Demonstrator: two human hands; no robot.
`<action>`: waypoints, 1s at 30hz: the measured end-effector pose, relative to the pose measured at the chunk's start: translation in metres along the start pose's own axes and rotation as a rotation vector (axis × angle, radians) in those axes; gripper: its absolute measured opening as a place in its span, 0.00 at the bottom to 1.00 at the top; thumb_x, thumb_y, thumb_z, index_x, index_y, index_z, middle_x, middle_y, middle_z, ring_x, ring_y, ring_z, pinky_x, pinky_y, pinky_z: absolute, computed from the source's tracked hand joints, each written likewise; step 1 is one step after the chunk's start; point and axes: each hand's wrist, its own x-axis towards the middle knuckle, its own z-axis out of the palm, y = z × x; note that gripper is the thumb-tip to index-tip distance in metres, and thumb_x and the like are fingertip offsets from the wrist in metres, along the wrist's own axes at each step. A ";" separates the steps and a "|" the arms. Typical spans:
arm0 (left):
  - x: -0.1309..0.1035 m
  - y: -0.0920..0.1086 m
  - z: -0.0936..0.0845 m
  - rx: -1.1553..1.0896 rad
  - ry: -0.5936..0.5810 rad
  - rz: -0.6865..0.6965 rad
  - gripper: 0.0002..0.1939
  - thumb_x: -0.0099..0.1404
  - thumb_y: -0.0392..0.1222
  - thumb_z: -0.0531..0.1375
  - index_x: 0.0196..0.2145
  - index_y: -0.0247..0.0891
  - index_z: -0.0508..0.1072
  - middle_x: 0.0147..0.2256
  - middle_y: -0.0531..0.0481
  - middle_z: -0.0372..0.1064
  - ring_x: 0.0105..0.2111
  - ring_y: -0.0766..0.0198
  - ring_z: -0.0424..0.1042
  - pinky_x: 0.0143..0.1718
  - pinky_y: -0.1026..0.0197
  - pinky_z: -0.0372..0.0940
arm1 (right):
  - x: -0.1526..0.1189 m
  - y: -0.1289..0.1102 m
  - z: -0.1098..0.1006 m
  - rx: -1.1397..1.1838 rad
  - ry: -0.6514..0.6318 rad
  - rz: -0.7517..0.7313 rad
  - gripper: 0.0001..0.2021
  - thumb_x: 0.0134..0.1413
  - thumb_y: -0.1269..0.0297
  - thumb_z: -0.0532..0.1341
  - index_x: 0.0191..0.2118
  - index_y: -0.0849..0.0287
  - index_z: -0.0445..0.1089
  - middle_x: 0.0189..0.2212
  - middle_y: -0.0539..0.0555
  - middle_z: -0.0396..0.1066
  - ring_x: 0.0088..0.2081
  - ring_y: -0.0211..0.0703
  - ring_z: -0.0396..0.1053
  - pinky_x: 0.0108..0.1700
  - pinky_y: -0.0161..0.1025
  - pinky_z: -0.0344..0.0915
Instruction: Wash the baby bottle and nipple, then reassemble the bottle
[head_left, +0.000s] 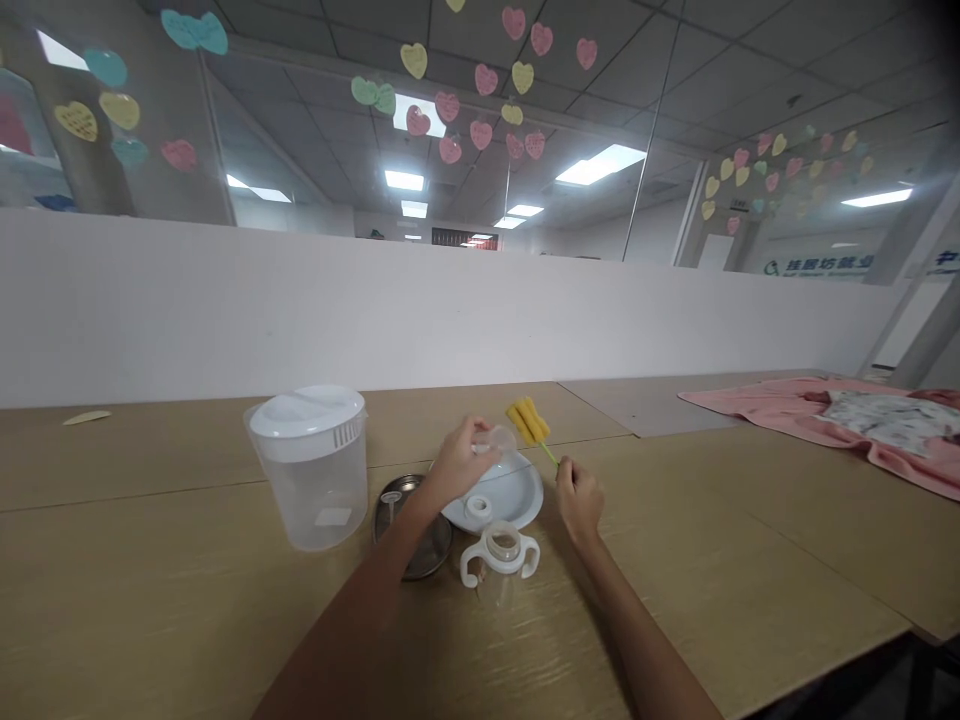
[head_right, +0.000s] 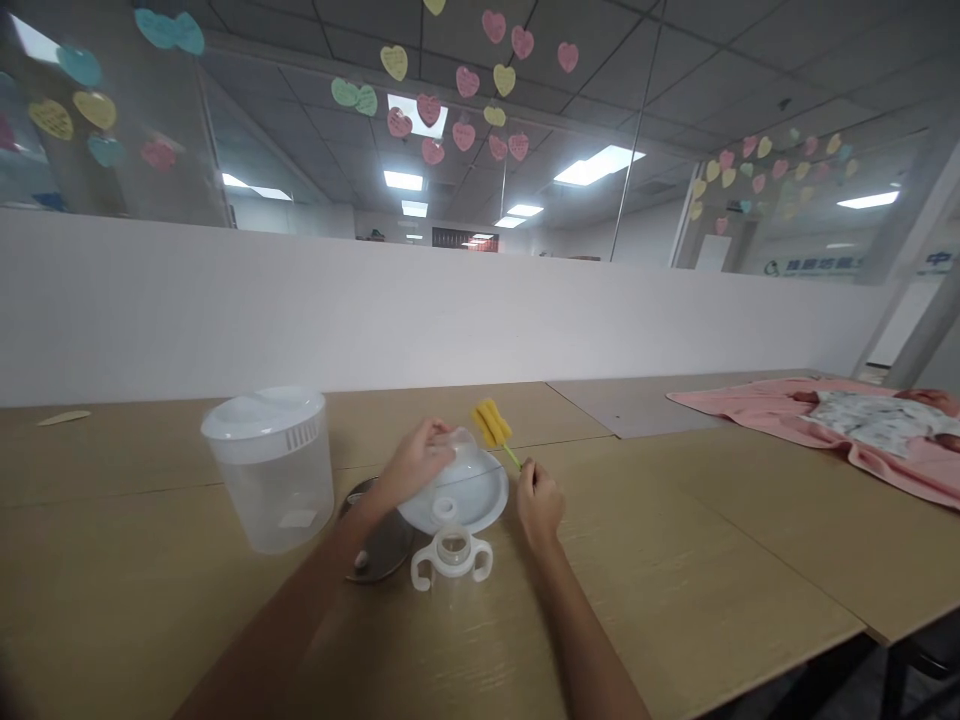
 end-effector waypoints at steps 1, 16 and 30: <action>0.001 0.006 -0.008 -0.111 0.066 0.004 0.10 0.58 0.40 0.53 0.39 0.40 0.62 0.40 0.49 0.70 0.37 0.63 0.70 0.35 0.64 0.64 | -0.001 0.000 0.000 -0.016 0.004 -0.019 0.26 0.58 0.54 0.43 0.23 0.61 0.71 0.22 0.58 0.71 0.22 0.40 0.59 0.26 0.36 0.44; -0.009 0.024 -0.039 0.050 -0.208 -0.231 0.27 0.63 0.59 0.49 0.33 0.32 0.74 0.24 0.48 0.70 0.20 0.64 0.69 0.23 0.65 0.61 | -0.013 0.015 0.010 -0.164 0.192 -0.561 0.20 0.59 0.61 0.44 0.20 0.60 0.62 0.16 0.52 0.60 0.21 0.36 0.54 0.27 0.35 0.45; -0.014 0.001 -0.085 0.646 -0.061 -0.158 0.35 0.48 0.34 0.61 0.56 0.38 0.62 0.50 0.43 0.67 0.48 0.55 0.68 0.47 0.62 0.62 | -0.006 0.019 0.012 -0.157 0.223 -0.315 0.23 0.61 0.58 0.42 0.23 0.61 0.65 0.18 0.53 0.62 0.21 0.36 0.53 0.27 0.36 0.42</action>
